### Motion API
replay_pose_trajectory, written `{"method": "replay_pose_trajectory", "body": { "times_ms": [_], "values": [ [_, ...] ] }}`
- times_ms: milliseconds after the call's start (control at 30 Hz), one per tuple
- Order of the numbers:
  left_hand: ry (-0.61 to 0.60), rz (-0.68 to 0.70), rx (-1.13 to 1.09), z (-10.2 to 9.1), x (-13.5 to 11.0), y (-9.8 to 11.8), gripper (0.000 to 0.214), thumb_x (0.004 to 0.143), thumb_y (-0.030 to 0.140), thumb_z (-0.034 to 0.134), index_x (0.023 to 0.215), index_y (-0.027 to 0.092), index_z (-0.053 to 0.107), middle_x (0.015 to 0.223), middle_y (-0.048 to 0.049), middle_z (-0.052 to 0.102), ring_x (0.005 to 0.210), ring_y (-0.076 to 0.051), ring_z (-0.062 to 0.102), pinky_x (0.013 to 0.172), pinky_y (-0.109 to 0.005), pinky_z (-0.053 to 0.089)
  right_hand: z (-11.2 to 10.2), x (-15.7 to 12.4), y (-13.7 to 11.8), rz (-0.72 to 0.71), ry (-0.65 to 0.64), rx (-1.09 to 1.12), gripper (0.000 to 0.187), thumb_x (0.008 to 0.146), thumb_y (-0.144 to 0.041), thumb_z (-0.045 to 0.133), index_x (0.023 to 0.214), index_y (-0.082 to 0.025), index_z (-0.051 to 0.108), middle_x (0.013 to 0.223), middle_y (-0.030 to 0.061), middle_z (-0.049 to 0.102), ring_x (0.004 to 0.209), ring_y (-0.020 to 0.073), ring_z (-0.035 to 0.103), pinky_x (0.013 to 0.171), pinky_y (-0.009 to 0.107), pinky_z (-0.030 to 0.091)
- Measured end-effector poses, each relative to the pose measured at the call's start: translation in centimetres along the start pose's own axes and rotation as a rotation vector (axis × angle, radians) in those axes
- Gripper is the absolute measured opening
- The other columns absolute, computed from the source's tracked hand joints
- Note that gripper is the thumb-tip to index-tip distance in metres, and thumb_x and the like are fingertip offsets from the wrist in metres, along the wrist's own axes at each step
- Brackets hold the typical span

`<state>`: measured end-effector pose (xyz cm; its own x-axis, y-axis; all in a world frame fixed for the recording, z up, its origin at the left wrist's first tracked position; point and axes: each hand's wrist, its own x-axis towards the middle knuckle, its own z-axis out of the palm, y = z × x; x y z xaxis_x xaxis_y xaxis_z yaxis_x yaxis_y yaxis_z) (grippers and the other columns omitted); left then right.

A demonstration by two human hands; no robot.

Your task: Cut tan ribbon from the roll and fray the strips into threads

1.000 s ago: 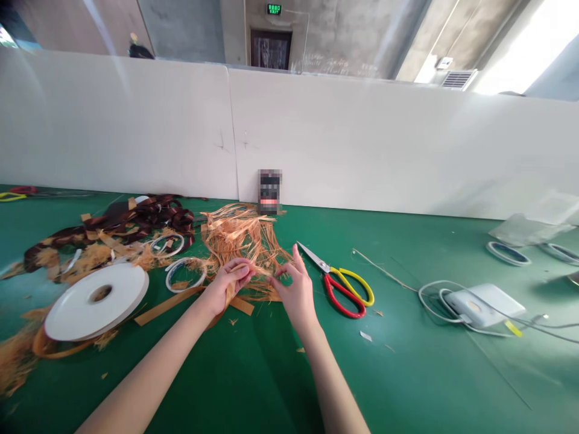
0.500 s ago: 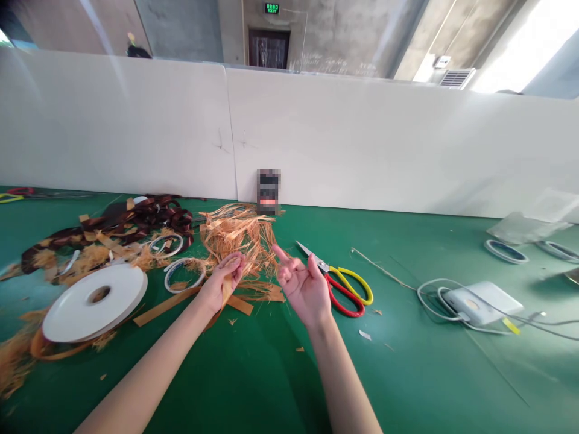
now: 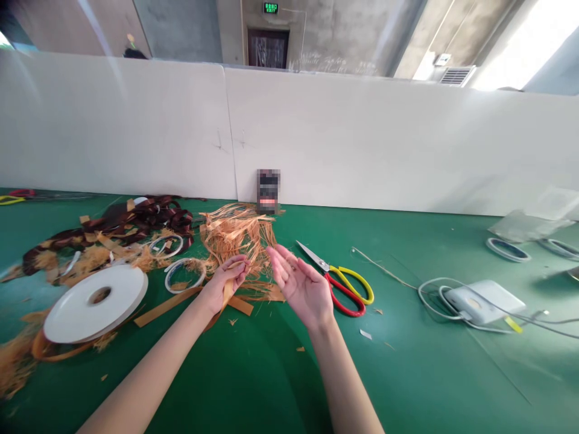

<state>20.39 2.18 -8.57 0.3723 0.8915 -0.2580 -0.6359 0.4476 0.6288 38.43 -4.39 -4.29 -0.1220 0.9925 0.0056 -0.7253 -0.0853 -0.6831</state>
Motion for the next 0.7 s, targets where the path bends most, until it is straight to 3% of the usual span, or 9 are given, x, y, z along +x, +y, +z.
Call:
{"method": "replay_pose_trajectory", "body": {
  "times_ms": [33,100,200,267,367,467,500,567,700],
  "values": [
    [-0.007,-0.008,0.016,0.1,-0.1,0.0,0.021,0.066,0.002,0.073,0.083,0.012,0.069,0.078,-0.0040,0.074,0.069,-0.009,0.069,0.062,-0.013,0.052,-0.1,0.1,0.2,-0.082,0.024,-0.041,0.035,0.087,-0.024,0.047,0.117,-0.022,0.065,0.134,0.0028,0.058,0.117,0.0120,0.056,0.099,0.023,0.044],
    [-0.021,-0.020,0.040,0.2,-0.2,0.1,0.023,0.063,0.002,0.075,0.082,0.013,0.069,0.077,-0.0034,0.073,0.070,-0.010,0.069,0.060,-0.013,0.052,-0.4,0.4,0.7,-0.211,0.079,-0.144,0.047,0.074,-0.012,0.059,0.118,-0.028,0.063,0.143,-0.0022,0.048,0.136,0.0146,0.037,0.111,0.030,0.033],
    [-0.043,-0.027,0.061,0.3,-0.4,0.1,0.024,0.060,0.004,0.078,0.079,0.013,0.069,0.074,-0.0021,0.073,0.070,-0.010,0.069,0.057,-0.012,0.051,-1.1,0.8,1.5,-0.308,0.146,-0.338,0.069,0.063,-0.004,0.067,0.123,-0.035,0.058,0.151,-0.0060,0.035,0.141,0.0173,0.025,0.115,0.037,0.025],
    [-0.055,-0.024,0.066,0.3,-0.5,0.1,0.024,0.058,0.006,0.080,0.077,0.013,0.069,0.074,-0.0014,0.072,0.071,-0.010,0.069,0.057,-0.012,0.051,-1.6,1.0,1.9,-0.356,0.201,-0.528,0.070,0.063,-0.007,0.071,0.127,-0.033,0.056,0.153,-0.0021,0.031,0.142,0.0195,0.025,0.116,0.040,0.022],
    [-0.064,-0.010,0.063,0.3,-0.6,0.0,0.026,0.056,0.010,0.083,0.078,0.014,0.069,0.075,-0.0007,0.072,0.071,-0.010,0.068,0.059,-0.013,0.052,-2.1,1.1,2.3,-0.360,0.322,-0.892,0.057,0.062,-0.021,0.079,0.116,-0.023,0.065,0.150,0.0089,0.035,0.139,0.0262,0.032,0.114,0.044,0.024],
    [-0.061,0.007,0.048,0.2,-0.6,-0.1,0.027,0.056,0.011,0.083,0.079,0.014,0.069,0.076,-0.0008,0.073,0.072,-0.010,0.069,0.062,-0.014,0.053,-2.1,1.2,2.6,-0.318,0.416,-1.119,0.024,0.059,-0.032,0.081,0.076,-0.018,0.072,0.143,0.0151,0.046,0.133,0.0326,0.041,0.112,0.048,0.025],
    [-0.058,0.015,0.039,0.1,-0.5,-0.1,0.026,0.056,0.011,0.083,0.079,0.014,0.069,0.078,-0.0009,0.073,0.072,-0.010,0.069,0.064,-0.014,0.054,-1.9,1.3,2.7,-0.317,0.426,-1.121,0.021,0.062,-0.036,0.080,0.064,-0.019,0.068,0.140,0.0153,0.050,0.131,0.0329,0.042,0.112,0.047,0.025],
    [-0.045,0.036,0.011,0.1,-0.4,-0.1,0.024,0.059,0.011,0.081,0.078,0.015,0.069,0.079,-0.0008,0.073,0.073,-0.010,0.069,0.068,-0.015,0.054,-1.6,1.3,2.6,-0.328,0.419,-1.009,0.034,0.071,-0.043,0.072,0.050,-0.021,0.056,0.129,0.0136,0.060,0.131,0.0305,0.043,0.112,0.045,0.025],
    [0.001,0.067,-0.059,-0.1,-0.2,0.3,0.017,0.066,0.008,0.075,0.081,0.015,0.070,0.077,0.0002,0.072,0.071,-0.007,0.068,0.066,-0.011,0.054,-0.7,1.0,1.6,-0.242,0.342,-0.440,0.049,0.084,-0.045,0.059,0.043,-0.022,0.046,0.118,0.0072,0.067,0.129,0.0228,0.046,0.111,0.038,0.030]
  ]
}}
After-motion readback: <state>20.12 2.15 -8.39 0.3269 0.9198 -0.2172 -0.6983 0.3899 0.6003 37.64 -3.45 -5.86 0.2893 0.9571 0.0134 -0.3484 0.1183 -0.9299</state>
